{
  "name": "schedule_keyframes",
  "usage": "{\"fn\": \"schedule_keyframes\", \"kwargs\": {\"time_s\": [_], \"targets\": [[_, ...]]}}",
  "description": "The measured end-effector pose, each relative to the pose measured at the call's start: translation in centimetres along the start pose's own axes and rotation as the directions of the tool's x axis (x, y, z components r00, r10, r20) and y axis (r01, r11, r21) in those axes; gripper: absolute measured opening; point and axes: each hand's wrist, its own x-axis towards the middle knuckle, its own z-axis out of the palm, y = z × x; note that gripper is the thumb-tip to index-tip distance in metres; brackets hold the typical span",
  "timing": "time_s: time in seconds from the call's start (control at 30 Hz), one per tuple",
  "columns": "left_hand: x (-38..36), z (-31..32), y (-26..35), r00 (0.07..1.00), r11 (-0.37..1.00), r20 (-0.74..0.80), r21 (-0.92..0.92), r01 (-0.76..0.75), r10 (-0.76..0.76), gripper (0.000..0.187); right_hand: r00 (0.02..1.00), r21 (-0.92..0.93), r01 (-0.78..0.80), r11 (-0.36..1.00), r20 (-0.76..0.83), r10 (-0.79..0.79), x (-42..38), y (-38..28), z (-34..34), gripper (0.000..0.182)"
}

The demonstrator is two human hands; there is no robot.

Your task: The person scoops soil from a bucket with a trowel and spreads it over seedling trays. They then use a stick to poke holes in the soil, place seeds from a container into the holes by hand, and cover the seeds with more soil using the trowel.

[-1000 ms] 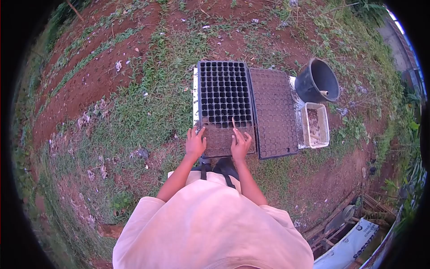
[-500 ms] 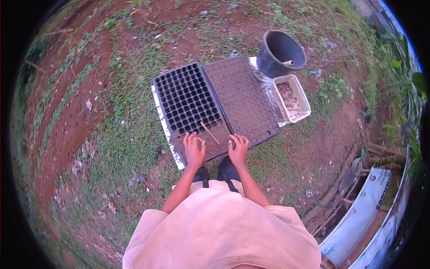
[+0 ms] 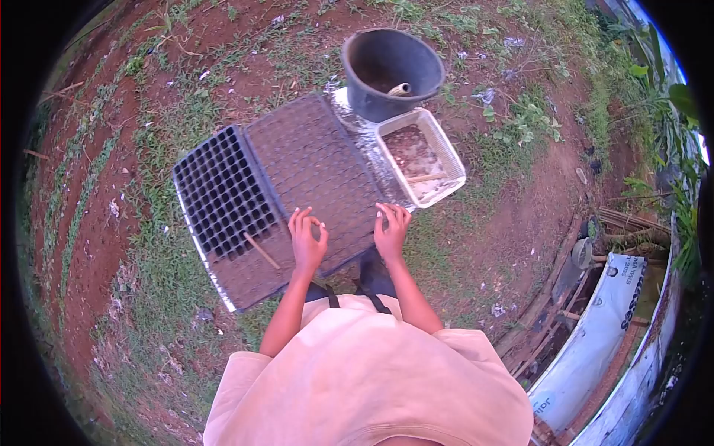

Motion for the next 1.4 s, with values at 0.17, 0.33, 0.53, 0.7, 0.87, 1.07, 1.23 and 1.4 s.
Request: {"fn": "schedule_keyframes", "kwargs": {"time_s": [0.17, 0.33, 0.53, 0.7, 0.87, 1.07, 1.23, 1.4], "targets": [[2.8, 7.9, 5.7, 0.998, 0.999, 0.037, 0.01, 0.041, -0.041, 0.023, 1.0, -0.025, 0.008, 1.0, 0.021, -0.007, 5.6, 7.5, -3.9, 0.025], [6.4, 13.9, 9.6, 0.995, 0.999, 0.094, 0.028, -0.024, 0.021, 0.033, 0.993, -0.098, -0.019, 0.995, 0.117, 0.03, 8.5, 13.7, -5.9, 0.022], [9.7, 18.6, 11.8, 0.988, 0.978, 0.123, 0.171, -0.117, 0.096, 0.037, 0.982, -0.177, -0.034, 0.984, 0.176, 0.065, 11.8, 16.3, -7.1, 0.028], [11.7, 21.3, 11.8, 0.982, 0.96, 0.182, 0.265, -0.096, 0.048, 0.039, 0.98, -0.377, 0.037, 0.925, 0.193, 0.039, 14.8, 17.8, -6.9, 0.032], [12.5, 22.9, 11.4, 0.97, 0.924, 0.245, 0.374, -0.084, -0.011, 0.043, 0.95, -0.4, 0.093, 0.912, 0.309, 0.038, 16.6, 19.0, -6.5, 0.035], [12.5, 24.1, 11.1, 0.964, 0.912, 0.265, 0.394, -0.115, 0.007, 0.038, 0.926, -0.405, 0.179, 0.897, 0.378, -0.014, 18.4, 20.2, -5.6, 0.026], [12.6, 24.5, 11.2, 0.963, 0.892, 0.267, 0.441, -0.099, -0.025, 0.038, 0.874, -0.391, 0.265, 0.881, 0.483, -0.049, 19.9, 20.5, -4.5, 0.018], [12.7, 24.5, 11.3, 0.949, 0.866, 0.307, 0.491, -0.093, -0.072, 0.039, 0.87, -0.385, 0.362, 0.849, 0.466, -0.159, 20.6, 21.6, -2.8, 0.012]]}}
